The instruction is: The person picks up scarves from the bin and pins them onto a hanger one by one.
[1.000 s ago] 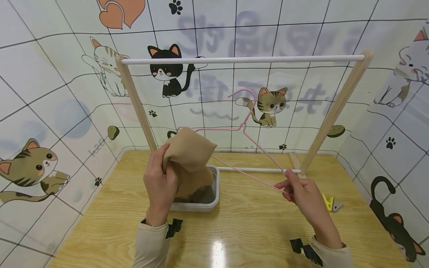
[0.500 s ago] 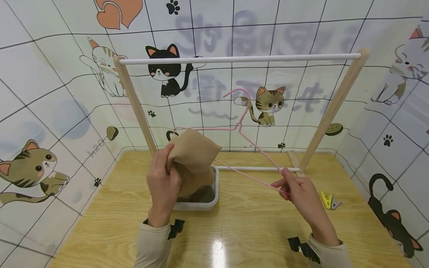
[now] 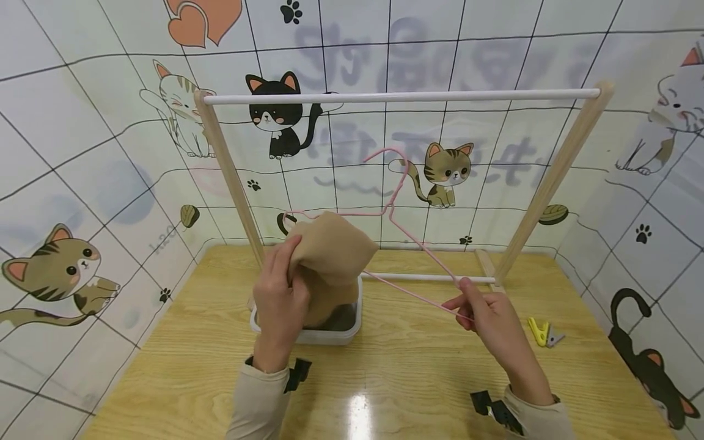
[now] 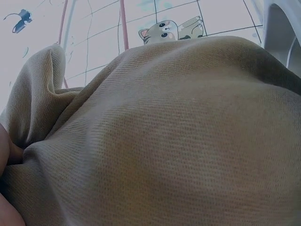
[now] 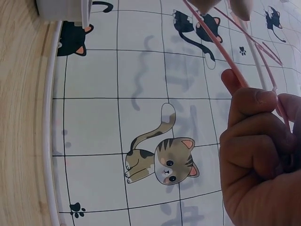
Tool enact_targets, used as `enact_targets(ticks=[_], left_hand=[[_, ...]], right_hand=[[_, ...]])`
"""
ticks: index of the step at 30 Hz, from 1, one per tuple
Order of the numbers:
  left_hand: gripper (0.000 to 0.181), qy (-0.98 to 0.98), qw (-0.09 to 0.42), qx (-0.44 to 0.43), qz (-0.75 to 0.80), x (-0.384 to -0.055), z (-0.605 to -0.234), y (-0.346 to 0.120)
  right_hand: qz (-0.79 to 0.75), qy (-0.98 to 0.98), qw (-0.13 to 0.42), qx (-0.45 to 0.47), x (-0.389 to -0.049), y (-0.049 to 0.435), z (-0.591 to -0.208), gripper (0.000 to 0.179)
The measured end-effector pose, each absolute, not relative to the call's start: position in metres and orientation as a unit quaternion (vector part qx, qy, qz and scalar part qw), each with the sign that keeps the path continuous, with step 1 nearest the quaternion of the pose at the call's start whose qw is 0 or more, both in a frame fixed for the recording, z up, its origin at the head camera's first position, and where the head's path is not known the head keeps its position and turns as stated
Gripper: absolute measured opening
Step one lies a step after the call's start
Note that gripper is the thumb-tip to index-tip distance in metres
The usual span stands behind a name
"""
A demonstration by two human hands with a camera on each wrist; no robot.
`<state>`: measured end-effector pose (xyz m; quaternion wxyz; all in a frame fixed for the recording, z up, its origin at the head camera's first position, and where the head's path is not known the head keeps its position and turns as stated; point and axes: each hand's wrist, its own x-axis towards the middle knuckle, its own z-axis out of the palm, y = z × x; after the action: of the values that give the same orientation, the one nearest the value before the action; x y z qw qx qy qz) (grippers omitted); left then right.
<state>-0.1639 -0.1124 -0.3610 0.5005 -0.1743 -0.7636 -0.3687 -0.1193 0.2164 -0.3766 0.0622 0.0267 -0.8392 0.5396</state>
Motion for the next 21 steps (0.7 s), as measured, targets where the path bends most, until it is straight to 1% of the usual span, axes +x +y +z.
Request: enact_targets(ticks=[5,13,21], left_hand=[[0.055,-0.770,0.496,-0.180,-0.359,-0.164,-0.358,-0.112],[0.054,-0.795,0.468,-0.206,-0.325,-0.166,-0.347,-0.101],[0.051,-0.802,0.469,-0.225,-0.294,-0.175,-0.343,-0.091]], right_hand=[[0.544,-0.837,0.051,0.026,-0.120,0.213,-0.378,0.067],[0.540,-0.838,0.069,0.039,-0.119,0.210,-0.378,0.062],[0.543,-0.836,0.071,0.040,-0.118,0.209,-0.380,0.059]])
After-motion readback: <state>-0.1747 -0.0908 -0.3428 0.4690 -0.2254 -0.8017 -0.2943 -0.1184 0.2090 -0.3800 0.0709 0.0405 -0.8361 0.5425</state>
